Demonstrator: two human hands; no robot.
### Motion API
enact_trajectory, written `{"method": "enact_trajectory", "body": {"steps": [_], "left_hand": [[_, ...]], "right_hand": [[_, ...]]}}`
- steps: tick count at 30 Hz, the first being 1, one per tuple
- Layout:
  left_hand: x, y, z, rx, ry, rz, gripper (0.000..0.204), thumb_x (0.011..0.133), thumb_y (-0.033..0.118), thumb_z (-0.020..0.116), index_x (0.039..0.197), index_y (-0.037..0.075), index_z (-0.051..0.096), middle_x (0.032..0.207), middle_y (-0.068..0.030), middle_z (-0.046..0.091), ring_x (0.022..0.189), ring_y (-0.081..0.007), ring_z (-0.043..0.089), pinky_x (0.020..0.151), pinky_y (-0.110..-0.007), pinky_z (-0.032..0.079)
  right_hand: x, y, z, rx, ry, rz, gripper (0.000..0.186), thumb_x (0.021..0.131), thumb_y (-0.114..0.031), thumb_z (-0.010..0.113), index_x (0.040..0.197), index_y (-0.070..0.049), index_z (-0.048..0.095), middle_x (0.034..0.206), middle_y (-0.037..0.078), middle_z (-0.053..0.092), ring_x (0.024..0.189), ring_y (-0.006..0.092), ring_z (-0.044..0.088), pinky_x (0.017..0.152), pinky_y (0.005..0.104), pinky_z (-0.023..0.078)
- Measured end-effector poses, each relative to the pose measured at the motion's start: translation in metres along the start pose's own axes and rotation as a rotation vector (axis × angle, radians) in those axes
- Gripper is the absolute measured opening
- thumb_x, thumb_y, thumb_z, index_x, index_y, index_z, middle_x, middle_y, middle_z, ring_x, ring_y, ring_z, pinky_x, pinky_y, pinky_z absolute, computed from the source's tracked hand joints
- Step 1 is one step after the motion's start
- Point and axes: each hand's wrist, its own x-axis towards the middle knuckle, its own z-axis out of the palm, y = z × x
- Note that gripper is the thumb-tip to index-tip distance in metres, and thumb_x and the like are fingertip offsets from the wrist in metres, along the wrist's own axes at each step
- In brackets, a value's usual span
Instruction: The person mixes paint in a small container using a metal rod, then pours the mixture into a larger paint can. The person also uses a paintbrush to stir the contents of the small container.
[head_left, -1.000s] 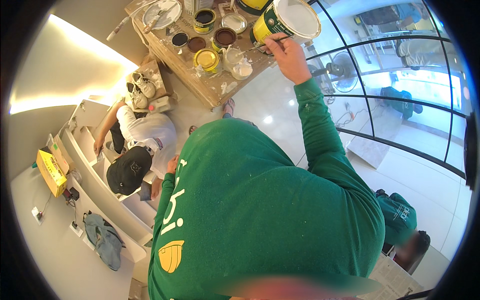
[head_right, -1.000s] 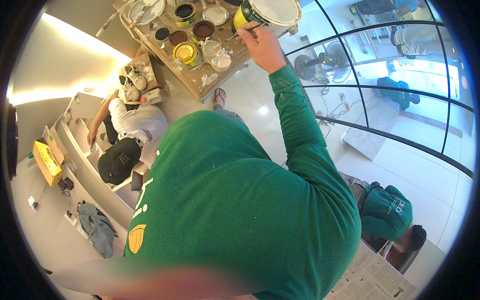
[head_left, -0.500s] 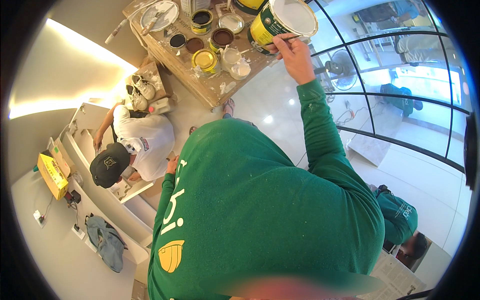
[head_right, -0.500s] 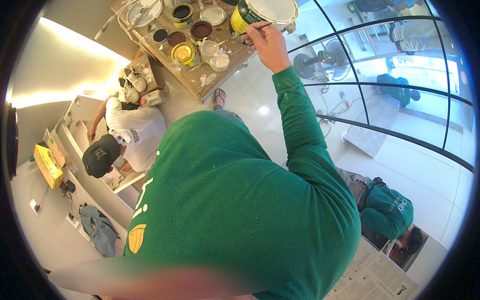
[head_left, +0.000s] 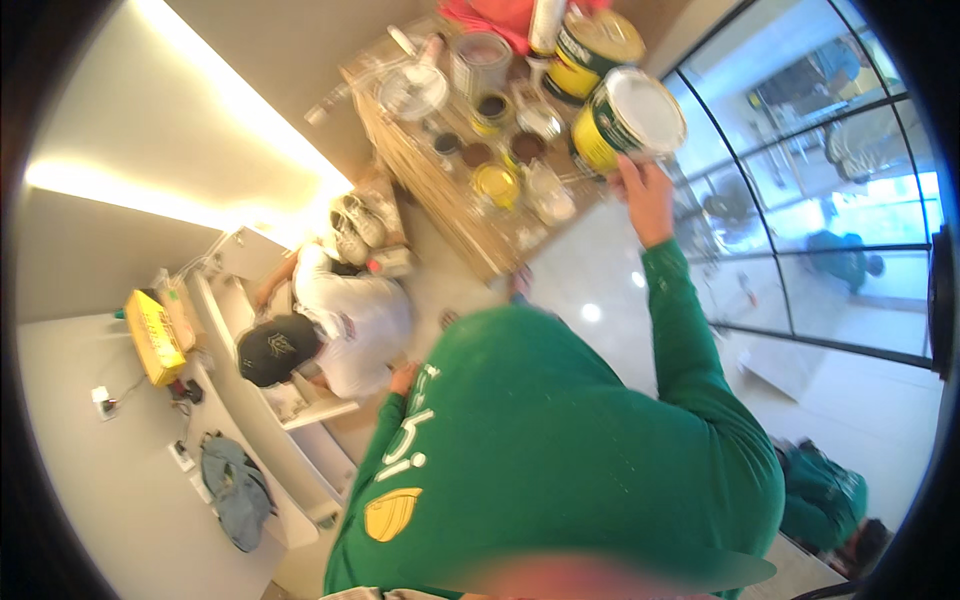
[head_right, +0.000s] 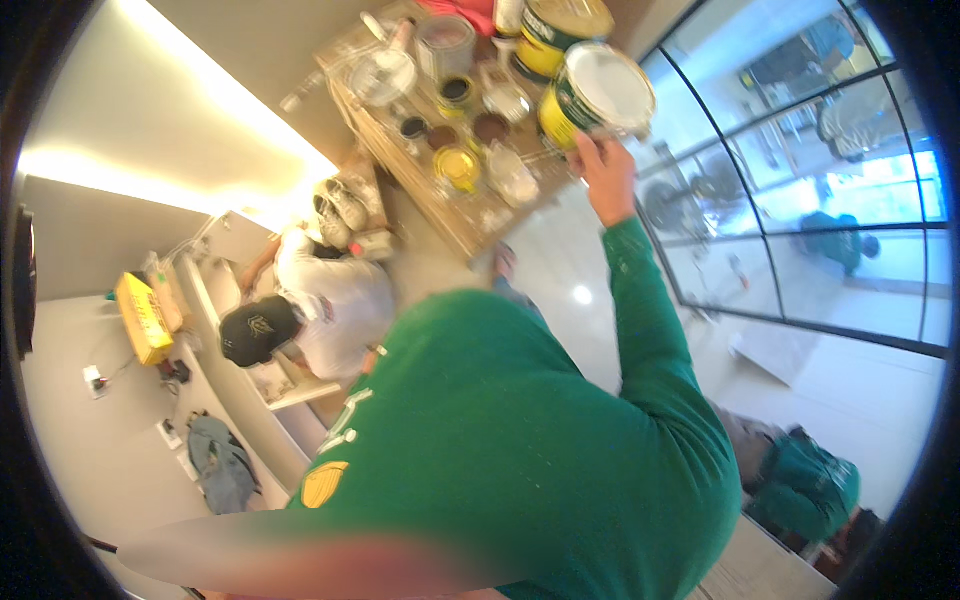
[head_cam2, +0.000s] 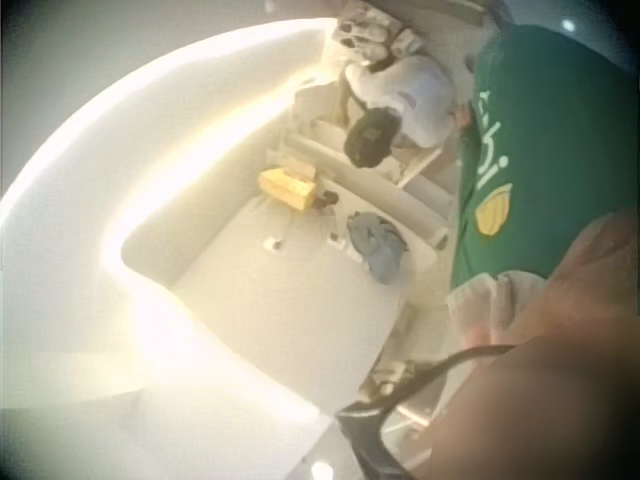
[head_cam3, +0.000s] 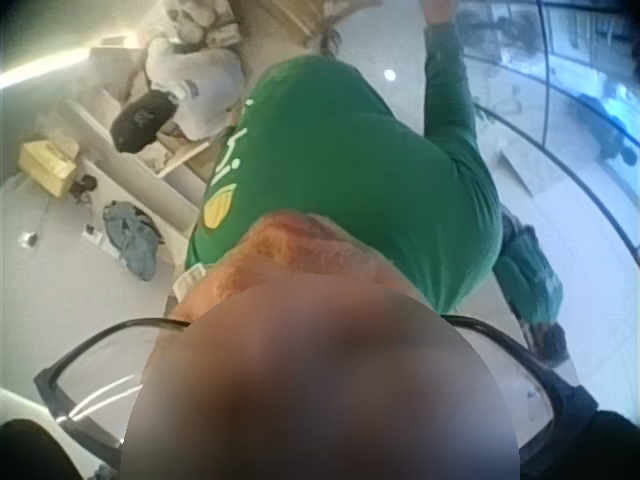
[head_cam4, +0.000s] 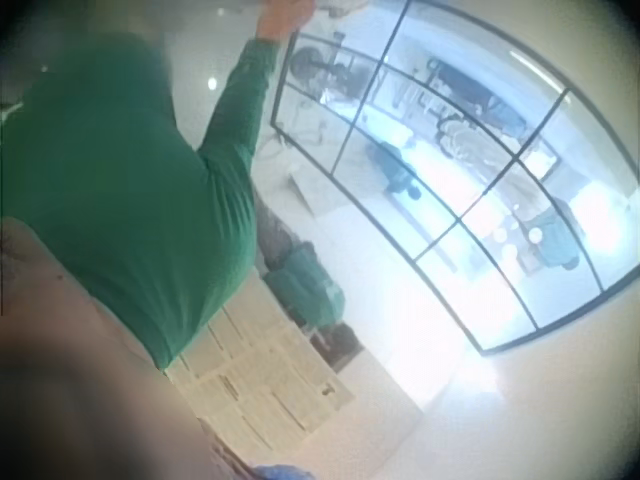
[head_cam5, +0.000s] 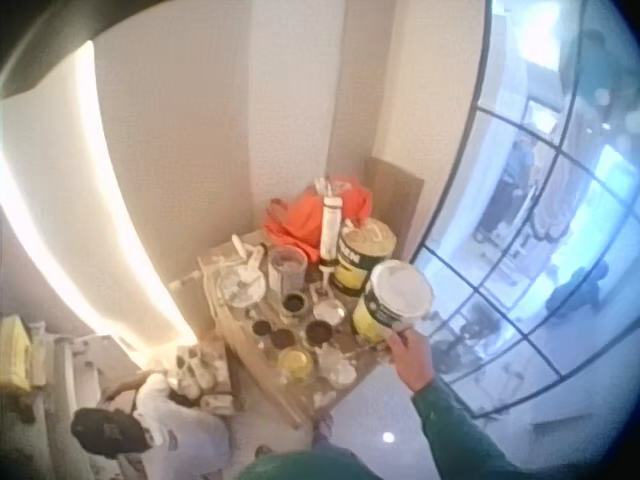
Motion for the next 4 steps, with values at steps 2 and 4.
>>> {"method": "enact_trajectory", "body": {"steps": [2, 4], "left_hand": [[-0.007, 0.008, -0.019, 0.107, 0.009, 0.084, 0.036, 0.106, 0.025, 0.052, 0.138, 0.013, 0.062, 0.130, -0.0171, 0.070, 0.114, -0.0367, 0.070, 0.101, -0.047, 0.054], [-0.011, -0.001, -0.041, -0.038, -0.183, -0.184, 0.041, 0.105, 0.030, 0.054, 0.142, 0.013, 0.059, 0.137, -0.0166, 0.068, 0.123, -0.0327, 0.067, 0.108, -0.046, 0.051]], "right_hand": [[-0.013, -0.013, 0.002, 0.225, 0.046, 0.007, 0.029, 0.107, -0.027, 0.067, 0.104, 0.001, 0.071, 0.084, 0.006, 0.073, 0.068, 0.0104, 0.063, 0.061, 0.0259, 0.049], [-0.023, -0.030, 0.010, 0.514, 0.107, 0.068, 0.027, 0.107, -0.026, 0.068, 0.111, 0.000, 0.069, 0.087, 0.005, 0.071, 0.071, 0.0111, 0.062, 0.064, 0.0264, 0.050]]}}
